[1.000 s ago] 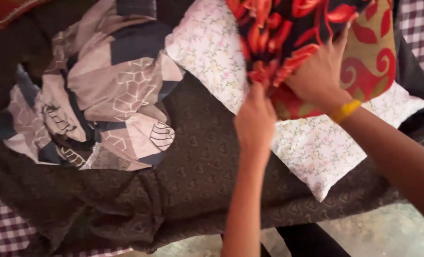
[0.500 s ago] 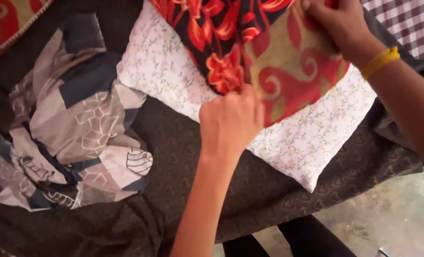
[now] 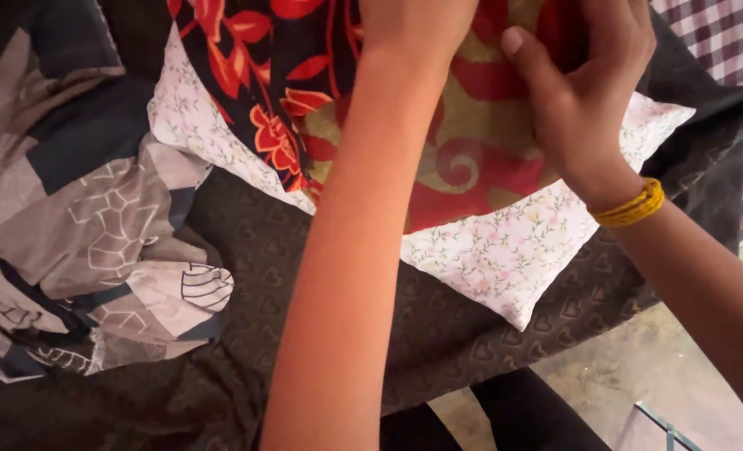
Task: Folding and arranging various patterned and floral fabrics on a bed.
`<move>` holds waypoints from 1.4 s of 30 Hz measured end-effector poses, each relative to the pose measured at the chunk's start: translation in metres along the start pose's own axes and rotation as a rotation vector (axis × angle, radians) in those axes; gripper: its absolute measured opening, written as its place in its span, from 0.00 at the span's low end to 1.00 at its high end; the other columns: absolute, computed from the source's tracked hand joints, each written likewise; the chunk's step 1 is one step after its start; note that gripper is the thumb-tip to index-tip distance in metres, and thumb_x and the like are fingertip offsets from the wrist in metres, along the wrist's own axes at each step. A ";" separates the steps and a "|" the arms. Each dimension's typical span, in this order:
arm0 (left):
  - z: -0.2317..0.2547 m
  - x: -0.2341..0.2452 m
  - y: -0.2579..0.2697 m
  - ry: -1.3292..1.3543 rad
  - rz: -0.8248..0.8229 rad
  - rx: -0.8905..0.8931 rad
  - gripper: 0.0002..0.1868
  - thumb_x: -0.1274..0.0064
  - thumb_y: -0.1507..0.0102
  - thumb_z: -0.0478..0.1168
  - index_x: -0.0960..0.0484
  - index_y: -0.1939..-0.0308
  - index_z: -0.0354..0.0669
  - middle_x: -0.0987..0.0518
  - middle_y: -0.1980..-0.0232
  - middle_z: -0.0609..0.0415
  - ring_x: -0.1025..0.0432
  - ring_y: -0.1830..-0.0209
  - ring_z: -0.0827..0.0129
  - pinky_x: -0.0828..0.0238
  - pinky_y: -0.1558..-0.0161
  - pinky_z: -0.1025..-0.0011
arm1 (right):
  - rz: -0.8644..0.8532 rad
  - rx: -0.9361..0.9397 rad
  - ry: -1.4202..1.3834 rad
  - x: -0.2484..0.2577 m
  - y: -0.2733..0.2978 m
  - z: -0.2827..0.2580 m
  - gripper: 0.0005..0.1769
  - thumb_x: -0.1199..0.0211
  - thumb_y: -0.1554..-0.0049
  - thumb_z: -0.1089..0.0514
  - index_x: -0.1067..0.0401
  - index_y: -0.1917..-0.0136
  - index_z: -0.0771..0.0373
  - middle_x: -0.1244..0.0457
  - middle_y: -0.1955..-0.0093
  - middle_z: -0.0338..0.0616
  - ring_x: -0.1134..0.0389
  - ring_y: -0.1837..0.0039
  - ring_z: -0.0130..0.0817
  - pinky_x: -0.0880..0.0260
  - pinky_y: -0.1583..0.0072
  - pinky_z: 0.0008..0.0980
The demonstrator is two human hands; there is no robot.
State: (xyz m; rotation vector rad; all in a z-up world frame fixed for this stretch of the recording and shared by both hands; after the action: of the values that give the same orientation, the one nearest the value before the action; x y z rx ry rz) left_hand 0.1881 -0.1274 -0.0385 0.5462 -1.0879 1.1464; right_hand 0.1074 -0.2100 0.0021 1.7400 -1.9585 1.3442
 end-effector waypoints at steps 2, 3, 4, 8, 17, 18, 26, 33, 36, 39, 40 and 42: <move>0.009 -0.003 -0.003 0.025 -0.019 0.004 0.12 0.44 0.40 0.49 0.19 0.56 0.51 0.19 0.70 0.52 0.22 0.66 0.59 0.27 0.64 0.56 | 0.000 0.006 0.032 -0.003 -0.006 -0.001 0.20 0.31 0.38 0.68 0.34 0.36 0.69 0.39 0.42 0.54 0.37 0.41 0.48 0.35 0.39 0.41; 0.013 -0.005 -0.004 0.051 -0.035 0.010 0.12 0.45 0.38 0.48 0.20 0.54 0.52 0.19 0.69 0.53 0.22 0.66 0.59 0.27 0.64 0.57 | 0.018 -0.084 -0.007 -0.006 -0.007 0.012 0.16 0.30 0.40 0.65 0.32 0.41 0.69 0.39 0.45 0.53 0.37 0.44 0.46 0.38 0.46 0.41; 0.016 -0.008 -0.004 0.077 -0.053 0.021 0.12 0.46 0.37 0.48 0.21 0.51 0.53 0.18 0.69 0.53 0.21 0.66 0.60 0.26 0.64 0.58 | 0.029 -0.174 -0.055 -0.011 -0.007 0.025 0.14 0.30 0.41 0.63 0.31 0.47 0.69 0.39 0.49 0.52 0.37 0.48 0.45 0.40 0.53 0.41; 0.026 -0.015 0.001 0.136 -0.088 0.043 0.14 0.47 0.35 0.47 0.23 0.46 0.55 0.17 0.68 0.55 0.20 0.65 0.62 0.25 0.64 0.59 | -0.033 -0.249 -0.112 -0.059 0.035 0.126 0.10 0.34 0.36 0.62 0.32 0.45 0.67 0.38 0.48 0.49 0.35 0.47 0.42 0.37 0.49 0.39; -0.006 0.007 0.082 -0.193 0.146 -0.201 0.19 0.43 0.29 0.39 0.29 0.36 0.43 0.25 0.50 0.52 0.27 0.51 0.62 0.28 0.57 0.64 | -0.061 -0.240 -0.225 -0.059 0.036 0.131 0.07 0.39 0.32 0.65 0.33 0.41 0.67 0.34 0.45 0.46 0.32 0.43 0.38 0.32 0.40 0.41; -0.022 0.027 0.095 -0.135 0.244 -0.170 0.24 0.39 0.33 0.44 0.30 0.37 0.42 0.27 0.49 0.52 0.29 0.50 0.60 0.31 0.56 0.60 | -0.056 -0.232 -0.196 -0.053 0.040 0.122 0.09 0.39 0.31 0.66 0.33 0.39 0.68 0.34 0.45 0.47 0.33 0.43 0.36 0.32 0.40 0.40; -0.102 0.082 0.177 -0.189 0.525 -0.031 0.26 0.34 0.32 0.46 0.32 0.40 0.42 0.30 0.44 0.48 0.31 0.46 0.52 0.32 0.47 0.53 | -0.007 -0.450 -0.284 -0.039 0.056 0.145 0.23 0.38 0.33 0.65 0.42 0.29 0.66 0.38 0.45 0.45 0.38 0.47 0.30 0.34 0.45 0.33; -0.157 0.033 0.203 0.093 0.310 0.449 0.19 0.49 0.37 0.28 0.31 0.43 0.35 0.24 0.46 0.36 0.26 0.48 0.38 0.29 0.51 0.49 | 0.015 -0.574 -0.565 -0.046 0.047 0.190 0.14 0.41 0.27 0.61 0.38 0.32 0.65 0.35 0.37 0.42 0.35 0.37 0.26 0.32 0.33 0.28; -0.162 0.017 0.208 0.229 0.386 0.517 0.22 0.51 0.38 0.26 0.32 0.39 0.33 0.23 0.44 0.32 0.27 0.45 0.36 0.29 0.48 0.49 | -0.034 -0.589 -0.576 -0.053 0.047 0.183 0.10 0.43 0.24 0.58 0.34 0.34 0.66 0.34 0.40 0.39 0.36 0.41 0.24 0.32 0.36 0.27; -0.170 0.004 0.214 0.337 0.425 0.582 0.24 0.54 0.37 0.25 0.32 0.36 0.34 0.22 0.45 0.33 0.26 0.44 0.38 0.30 0.47 0.50 | -0.005 -0.535 -0.491 -0.052 0.056 0.198 0.10 0.46 0.25 0.58 0.33 0.36 0.68 0.34 0.41 0.40 0.36 0.41 0.25 0.33 0.37 0.28; -0.175 0.000 0.215 0.369 0.426 0.604 0.23 0.56 0.36 0.25 0.31 0.36 0.35 0.20 0.45 0.34 0.25 0.44 0.39 0.30 0.47 0.50 | 0.025 -0.506 -0.441 -0.053 0.059 0.205 0.11 0.47 0.26 0.59 0.33 0.37 0.70 0.34 0.42 0.41 0.36 0.41 0.25 0.33 0.37 0.29; -0.173 0.001 0.218 0.409 0.438 0.558 0.25 0.57 0.36 0.25 0.32 0.34 0.34 0.20 0.46 0.34 0.24 0.44 0.39 0.29 0.47 0.51 | 0.047 -0.513 -0.329 -0.057 0.067 0.226 0.11 0.47 0.26 0.59 0.35 0.41 0.71 0.36 0.47 0.45 0.40 0.45 0.28 0.35 0.40 0.32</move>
State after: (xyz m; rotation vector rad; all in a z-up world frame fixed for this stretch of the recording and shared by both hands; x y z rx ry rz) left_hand 0.0578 0.0942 -0.1458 0.4765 -0.5312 1.8767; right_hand 0.1571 -0.3395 -0.1966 1.7326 -2.2597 0.5046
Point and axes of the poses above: each hand's wrist, its own y-axis away from the middle knuckle, its own x-axis out of the back of the hand, z = x × y, the point moved 9 cm from there along -y, towards the middle knuckle
